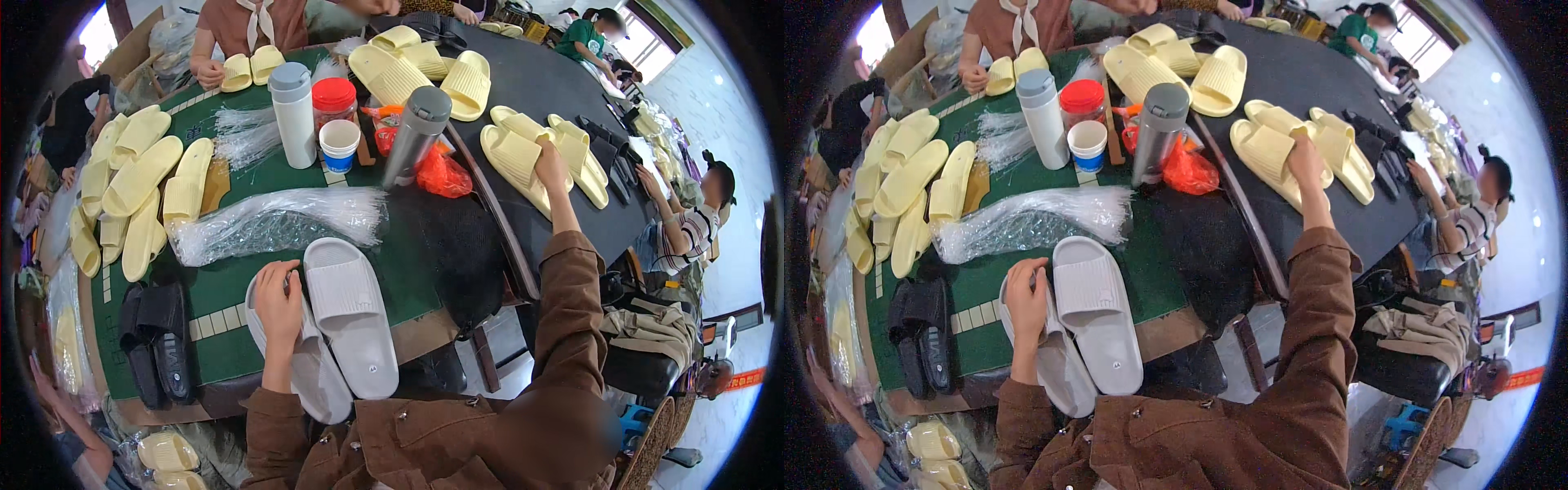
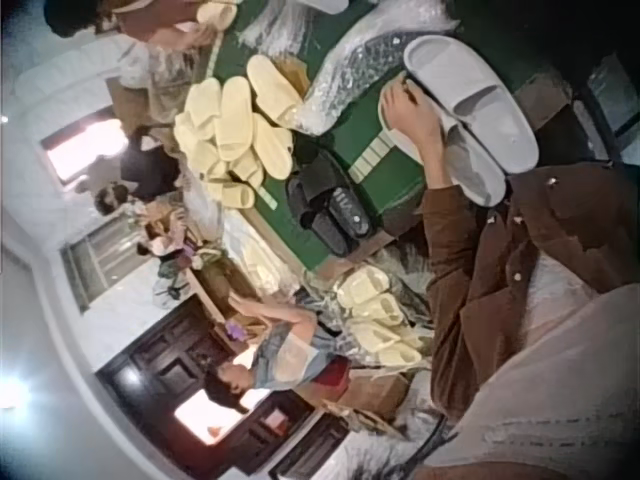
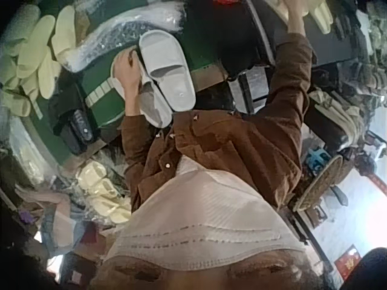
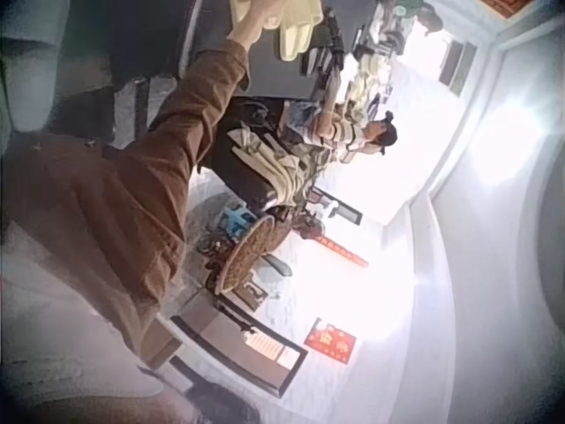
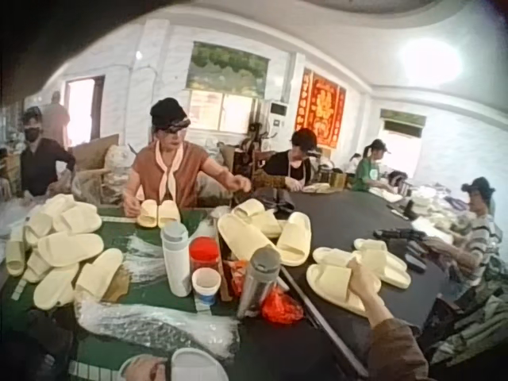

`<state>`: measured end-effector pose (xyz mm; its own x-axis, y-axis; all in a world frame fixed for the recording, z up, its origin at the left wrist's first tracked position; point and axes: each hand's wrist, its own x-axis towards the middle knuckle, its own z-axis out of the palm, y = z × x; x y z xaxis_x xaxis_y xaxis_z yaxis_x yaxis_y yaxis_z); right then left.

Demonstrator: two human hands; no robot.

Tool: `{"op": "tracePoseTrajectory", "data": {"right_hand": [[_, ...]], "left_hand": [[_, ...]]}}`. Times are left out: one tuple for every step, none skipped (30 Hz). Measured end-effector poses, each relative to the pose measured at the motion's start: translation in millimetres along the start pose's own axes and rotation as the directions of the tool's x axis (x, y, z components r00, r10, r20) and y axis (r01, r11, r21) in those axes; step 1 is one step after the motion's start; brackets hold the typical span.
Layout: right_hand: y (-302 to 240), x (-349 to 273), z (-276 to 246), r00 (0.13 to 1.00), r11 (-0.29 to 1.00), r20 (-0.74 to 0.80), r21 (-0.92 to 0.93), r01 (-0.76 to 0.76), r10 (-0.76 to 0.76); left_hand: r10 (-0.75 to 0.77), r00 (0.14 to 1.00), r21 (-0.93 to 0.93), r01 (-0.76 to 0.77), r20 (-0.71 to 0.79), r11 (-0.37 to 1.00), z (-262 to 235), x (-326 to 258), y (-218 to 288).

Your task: The person assembles pairs of plastic slippers by hand at a workbench. They pick up individual slipper halves, align them, and press them together to form complete pairs. The person handles multiple pairs of different colors, including black, white, and yellow, placing the finished pairs on the table.

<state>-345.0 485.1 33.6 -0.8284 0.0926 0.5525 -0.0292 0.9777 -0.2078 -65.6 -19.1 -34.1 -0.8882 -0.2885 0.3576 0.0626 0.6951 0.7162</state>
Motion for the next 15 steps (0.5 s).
{"op": "tracePoseTrajectory", "data": {"right_hand": [[-1,-3,-5,0.996,1.000,0.087,-0.026,-0.001,0.003],[0,-6,-12,0.985,0.999,0.172,-0.053,-0.001,0.010],[2,-8,-20,0.967,0.997,0.254,-0.080,-0.001,0.021],[-38,-28,-39,0.972,0.999,0.230,-0.006,-0.049,0.049],[-41,-41,-55,0.970,0.999,0.241,-0.003,-0.040,0.039],[-41,-52,-69,0.967,1.000,0.253,0.001,-0.030,0.029],[-40,-64,-81,0.963,1.000,0.267,0.009,-0.021,0.018],[-43,-79,-93,0.956,0.999,0.293,0.005,-0.033,0.030],[-47,-96,-104,0.946,0.999,0.323,0.006,-0.042,0.038],[-59,-114,-116,0.955,1.000,0.297,0.006,0.012,-0.013],[-71,-131,-126,0.960,0.998,0.273,0.011,0.069,-0.069],[-76,-144,-137,0.953,0.998,0.298,0.012,0.056,-0.057],[-79,-153,-144,0.944,0.999,0.326,0.018,0.046,-0.049],[-86,-158,-151,0.944,1.000,0.329,0.024,-0.007,-0.001],[-91,-163,-152,0.941,0.998,0.334,0.030,-0.057,0.044]], "left_hand": [[0.008,1.000,0.006,-0.008,0.002,1.000,0,0,-1],[0.006,1.000,0.009,-0.006,0.007,1.000,1,-1,-1],[0.005,1.000,0.011,-0.006,0.012,1.000,2,-1,-1],[-0.008,1.000,0.039,0.008,0.006,0.999,-3,-3,-4],[-0.014,1.000,0.018,0.014,0.017,1.000,-2,-2,-3],[-0.020,0.999,-0.003,0.020,0.028,1.000,-3,0,1],[-0.027,0.999,-0.019,0.028,0.039,0.999,-2,0,4],[-0.029,0.999,-0.059,0.031,0.026,0.998,-3,1,7],[-0.037,0.999,-0.093,0.038,0.012,0.995,-4,1,12],[-0.048,0.999,-0.118,0.046,-0.008,0.992,-10,1,18],[0.007,0.999,-0.100,-0.011,-0.038,0.995,-17,0,22],[0.063,0.996,-0.086,-0.068,-0.066,0.994,-21,0,26],[0.116,0.989,-0.064,-0.122,-0.095,0.990,-28,-1,34],[0.161,0.983,-0.016,-0.163,-0.086,0.987,-40,-3,47],[0.222,0.972,0.000,-0.223,-0.077,0.975,-48,-8,55]]}}
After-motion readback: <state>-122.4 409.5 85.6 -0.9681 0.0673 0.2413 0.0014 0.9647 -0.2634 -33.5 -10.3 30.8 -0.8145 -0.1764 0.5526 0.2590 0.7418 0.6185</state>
